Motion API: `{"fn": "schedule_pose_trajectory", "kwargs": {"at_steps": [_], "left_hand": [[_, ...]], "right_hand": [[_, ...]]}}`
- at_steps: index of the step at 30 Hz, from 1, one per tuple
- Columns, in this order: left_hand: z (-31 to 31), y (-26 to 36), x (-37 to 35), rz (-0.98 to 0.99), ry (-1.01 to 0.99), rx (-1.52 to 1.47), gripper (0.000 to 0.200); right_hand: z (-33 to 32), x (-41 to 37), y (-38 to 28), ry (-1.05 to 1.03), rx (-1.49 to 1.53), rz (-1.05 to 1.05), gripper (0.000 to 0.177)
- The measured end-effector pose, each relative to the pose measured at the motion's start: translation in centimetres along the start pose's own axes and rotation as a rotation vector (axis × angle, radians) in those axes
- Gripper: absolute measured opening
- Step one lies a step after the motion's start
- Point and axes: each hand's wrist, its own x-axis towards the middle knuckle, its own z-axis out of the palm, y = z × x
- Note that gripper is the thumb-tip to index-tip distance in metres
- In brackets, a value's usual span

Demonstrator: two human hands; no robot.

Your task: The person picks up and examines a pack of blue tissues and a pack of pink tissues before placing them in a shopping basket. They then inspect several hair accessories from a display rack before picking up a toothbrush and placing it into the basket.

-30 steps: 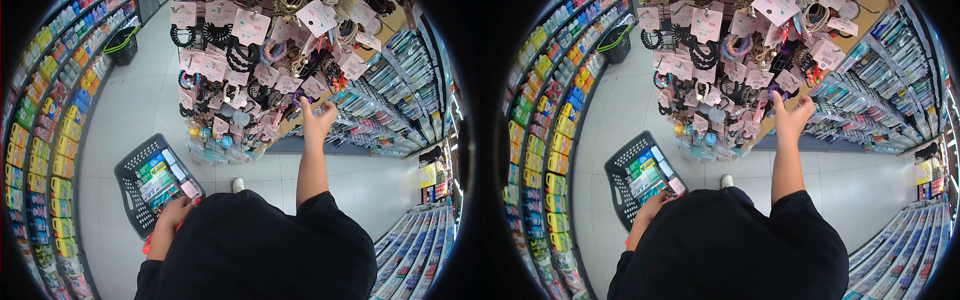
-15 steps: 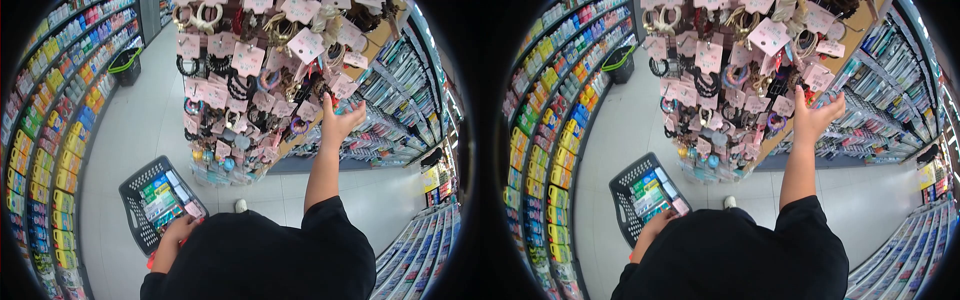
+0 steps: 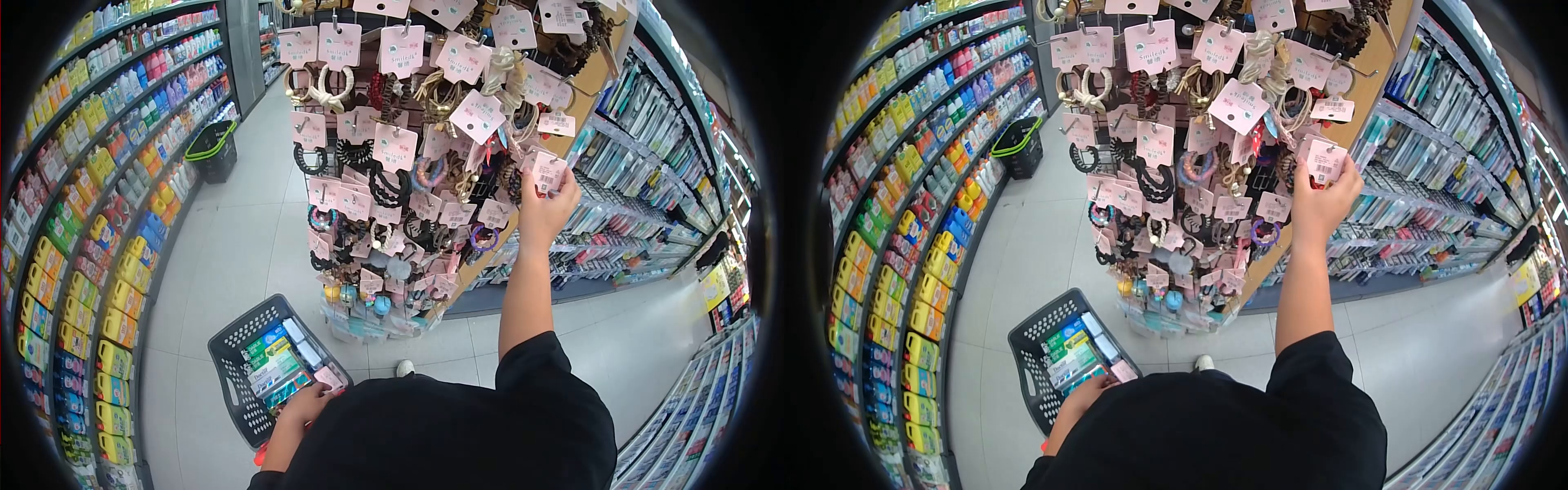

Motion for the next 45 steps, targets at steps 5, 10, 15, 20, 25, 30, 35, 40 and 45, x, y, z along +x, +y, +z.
{"fn": "schedule_pose_trajectory", "kwargs": {"at_steps": [5, 10, 15, 20, 25, 30, 35, 40, 45], "left_hand": [[0.9, -2.5, 1.7, 0.008, -0.008, -0.059, 0.053], [0.9, -2.3, 1.4, 0.024, 0.003, -0.032, 0.050], [0.8, -2.0, 1.2, 0.049, 0.013, -0.039, 0.048], [0.9, -2.3, 1.3, 0.054, 0.015, -0.066, 0.048], [1.1, -3.2, 1.8, 0.052, 0.022, -0.111, 0.048], [0.0, 0.4, -0.4, 0.043, 0.045, -0.036, 0.047], [-0.5, 2.5, -1.5, 0.022, 0.036, 0.016, 0.045], [-0.1, 1.1, -0.6, 0.019, 0.035, 0.015, 0.044], [-0.1, 1.4, -0.9, 0.008, 0.039, 0.011, 0.042]], "right_hand": [[-1.5, 0.7, -1.0, -0.037, 0.015, -0.021, 0.065], [-2.3, 1.0, -1.6, -0.098, 0.149, 0.046, 0.062], [-5.8, 0.5, -3.2, -0.475, 1.292, 0.453, 0.055], [-7.2, -0.4, -4.6, -0.909, 1.877, 0.517, 0.079], [-8.2, -0.9, -6.3, -1.027, 2.116, 0.534, 0.081], [-8.6, -1.3, -7.0, -1.034, 2.199, 0.598, 0.080], [-8.8, -1.1, -7.0, -0.995, 2.212, 0.665, 0.079], [-8.6, -1.0, -6.6, -1.004, 2.241, 0.706, 0.078], [-8.7, -1.1, -6.3, -0.971, 2.283, 0.841, 0.080]]}}
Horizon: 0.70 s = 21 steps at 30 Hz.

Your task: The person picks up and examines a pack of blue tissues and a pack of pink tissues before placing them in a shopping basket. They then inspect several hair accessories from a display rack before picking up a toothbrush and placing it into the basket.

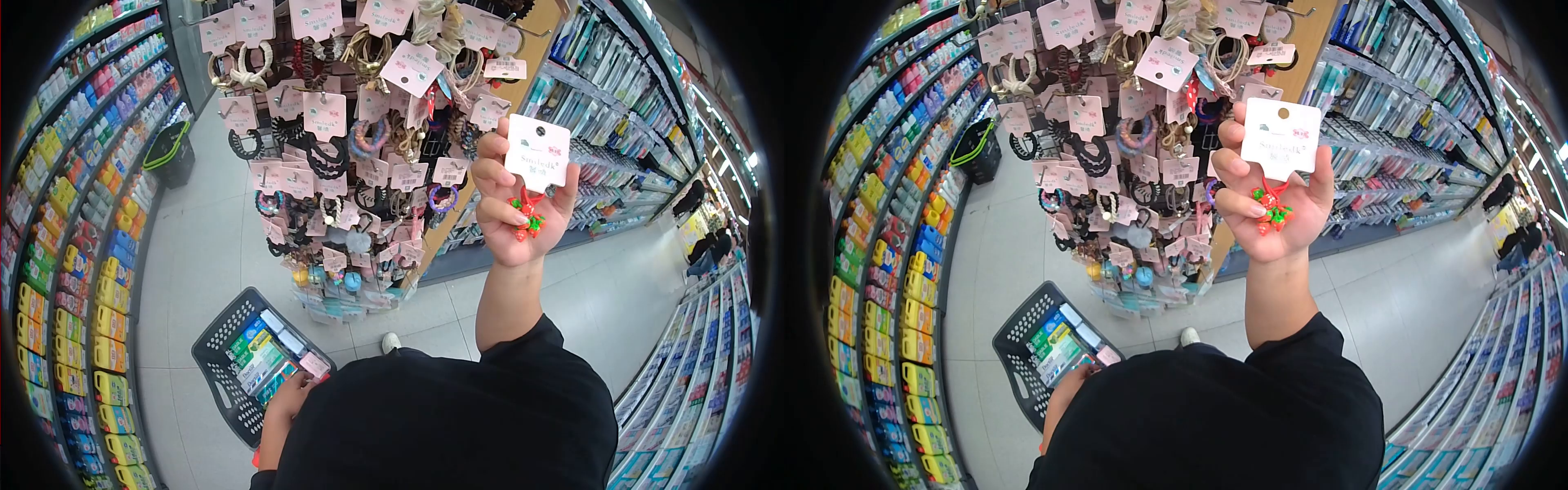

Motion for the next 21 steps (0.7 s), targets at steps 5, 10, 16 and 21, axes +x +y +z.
{"fn": "schedule_pose_trajectory", "kwargs": {"at_steps": [5, 10, 16, 21], "left_hand": [[0.2, -0.3, 0.2, 0.002, -0.008, -0.043, 0.040], [-0.1, 1.1, -0.6, -0.008, -0.008, -0.047, 0.039], [-0.1, 1.3, -0.7, -0.012, -0.015, -0.080, 0.038], [-0.3, 2.0, -1.0, -0.001, 0.001, -0.008, 0.039]], "right_hand": [[-0.5, 0.0, -0.3, 0.018, -0.024, 0.025, 0.080], [-0.4, -0.1, -0.4, 0.056, -0.044, 0.012, 0.080], [-0.5, -0.2, -0.5, 0.080, -0.084, 0.003, 0.080], [-0.7, -0.2, -0.7, 0.056, -0.121, 0.010, 0.080]]}}
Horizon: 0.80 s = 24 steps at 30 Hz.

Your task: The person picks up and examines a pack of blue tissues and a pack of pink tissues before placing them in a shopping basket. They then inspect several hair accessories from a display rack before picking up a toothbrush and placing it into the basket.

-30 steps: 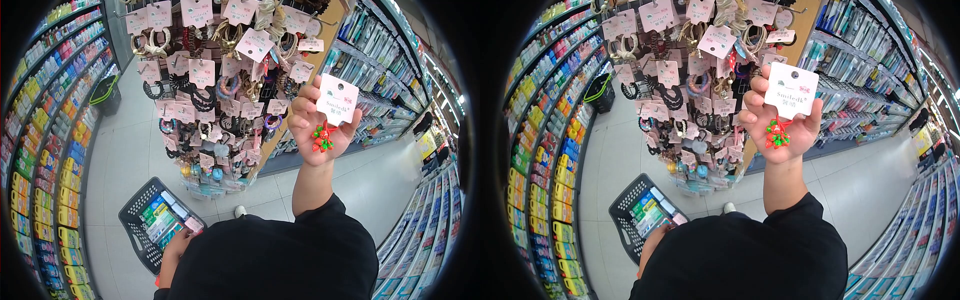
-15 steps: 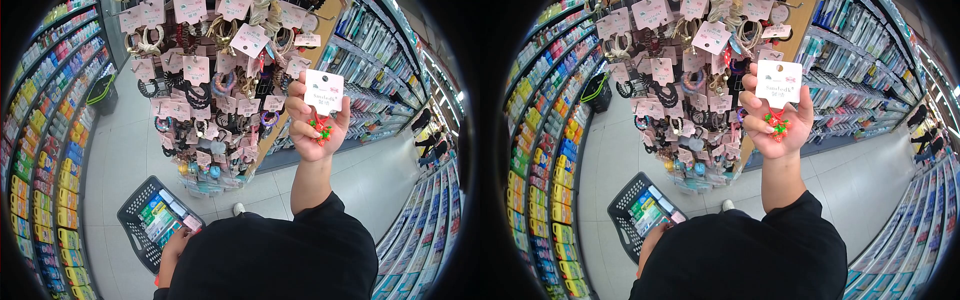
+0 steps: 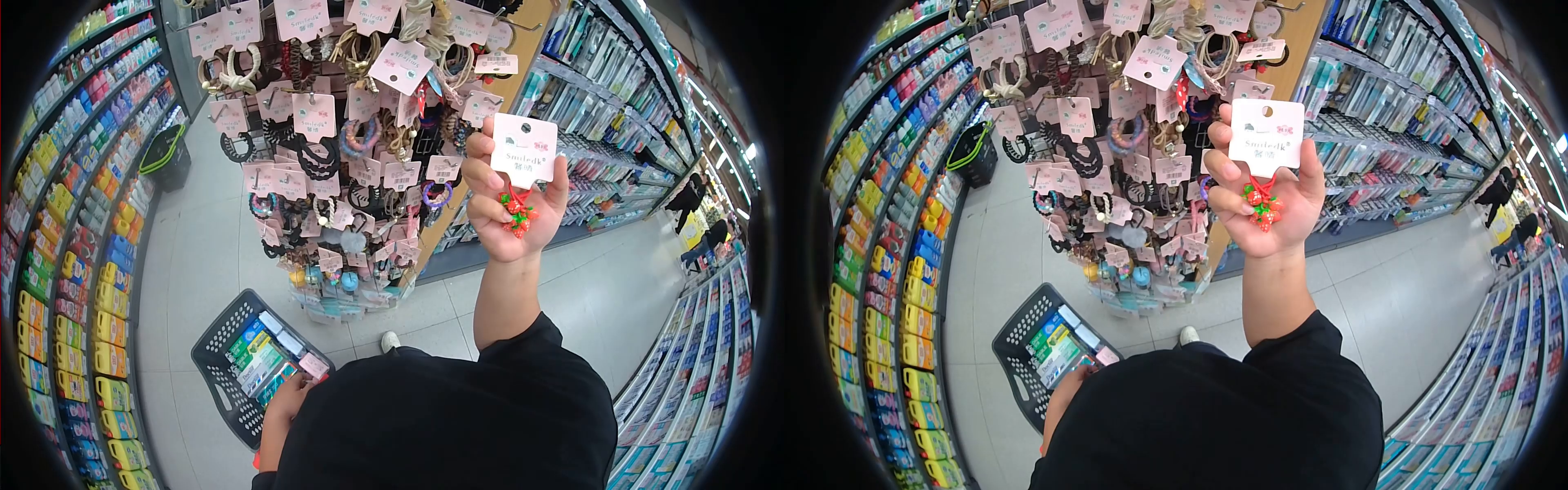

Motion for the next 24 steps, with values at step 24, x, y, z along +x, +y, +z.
{"fn": "schedule_pose_trajectory", "kwargs": {"at_steps": [24], "left_hand": [[0.0, 0.0, -0.1, -0.024, -0.003, 0.015, 0.044]], "right_hand": [[-0.6, 0.4, 2.3, 0.382, -1.342, -0.335, 0.065]]}}
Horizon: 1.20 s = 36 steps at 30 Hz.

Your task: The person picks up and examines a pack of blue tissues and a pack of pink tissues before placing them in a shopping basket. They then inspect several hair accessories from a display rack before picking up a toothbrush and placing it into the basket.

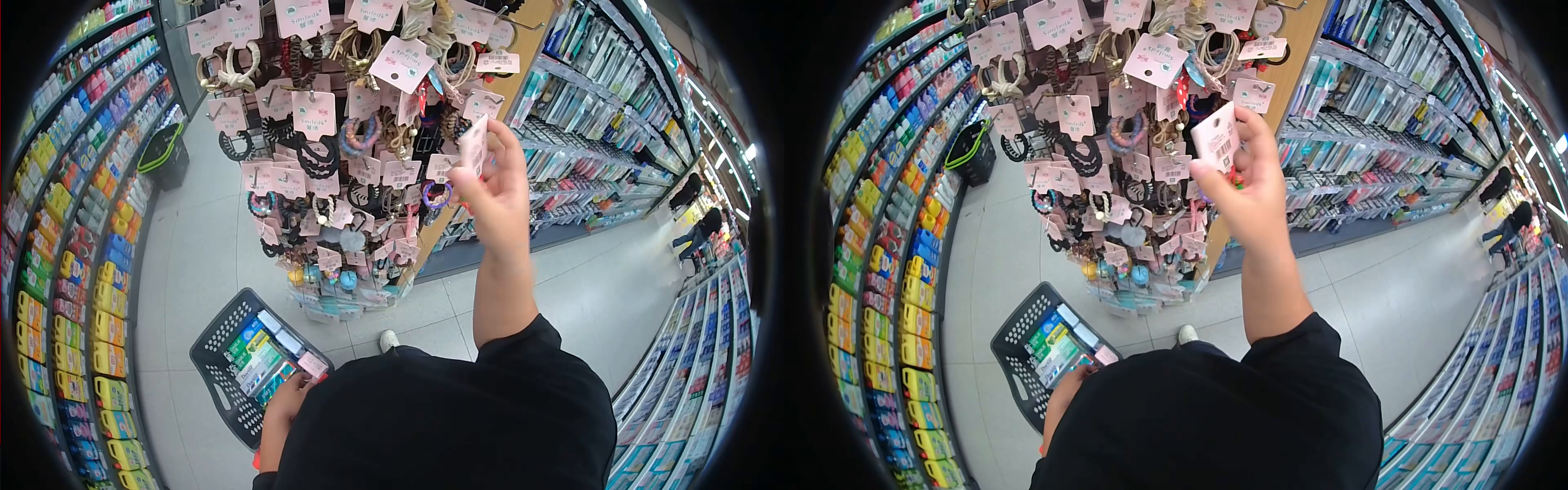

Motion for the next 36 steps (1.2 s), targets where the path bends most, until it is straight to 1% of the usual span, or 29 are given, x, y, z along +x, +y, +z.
{"fn": "schedule_pose_trajectory", "kwargs": {"at_steps": [1, 4, 5, 11, 17, 20, 26, 29, 32, 33, 36], "left_hand": [[0.0, 0.0, 0.0, 0.004, 0.001, -0.001, 0.044], [-0.1, 0.1, -0.1, 0.015, 0.002, 0.018, 0.045], [-0.2, 0.4, -0.2, 0.019, 0.006, 0.036, 0.045], [-0.1, 0.2, 0.0, 0.028, 0.009, 0.011, 0.045], [0.0, -0.4, 0.2, 0.017, -0.002, -0.003, 0.046], [-0.1, -0.5, 0.3, 0.016, -0.005, 0.001, 0.047], [-0.4, 0.2, 0.0, 0.016, -0.004, 0.038, 0.046], [-0.4, 0.5, -0.2, 0.015, -0.005, 0.043, 0.045], [-0.3, 0.3, -0.1, 0.021, 0.004, 0.025, 0.044], [-0.3, 0.2, -0.1, 0.024, 0.008, 0.018, 0.043], [-0.2, 0.6, -0.3, 0.019, 0.011, -0.003, 0.042]], "right_hand": [[-0.1, 0.0, 1.3, 0.090, -0.288, -0.177, 0.066], [-0.1, -0.1, 1.9, 0.143, -0.585, -0.293, 0.066], [-0.1, -0.1, 2.3, 0.162, -0.565, -0.315, 0.067], [0.2, -0.1, 1.1, 0.157, -0.739, -0.369, 0.066], [0.4, -0.1, 1.1, 0.163, -0.733, -0.358, 0.066], [0.2, -0.1, 1.6, 0.178, -0.705, -0.387, 0.066], [0.4, -0.3, 1.7, 0.181, -0.721, -0.348, 0.066], [0.5, -0.2, 2.8, 0.145, -0.419, -0.337, 0.059], [-0.5, -0.1, 1.9, -0.024, 0.290, 0.061, 0.057], [-0.4, 0.1, 1.8, -0.006, 0.453, 0.133, 0.055], [-1.6, 0.4, 1.8, -0.133, 0.907, 0.251, 0.056]]}}
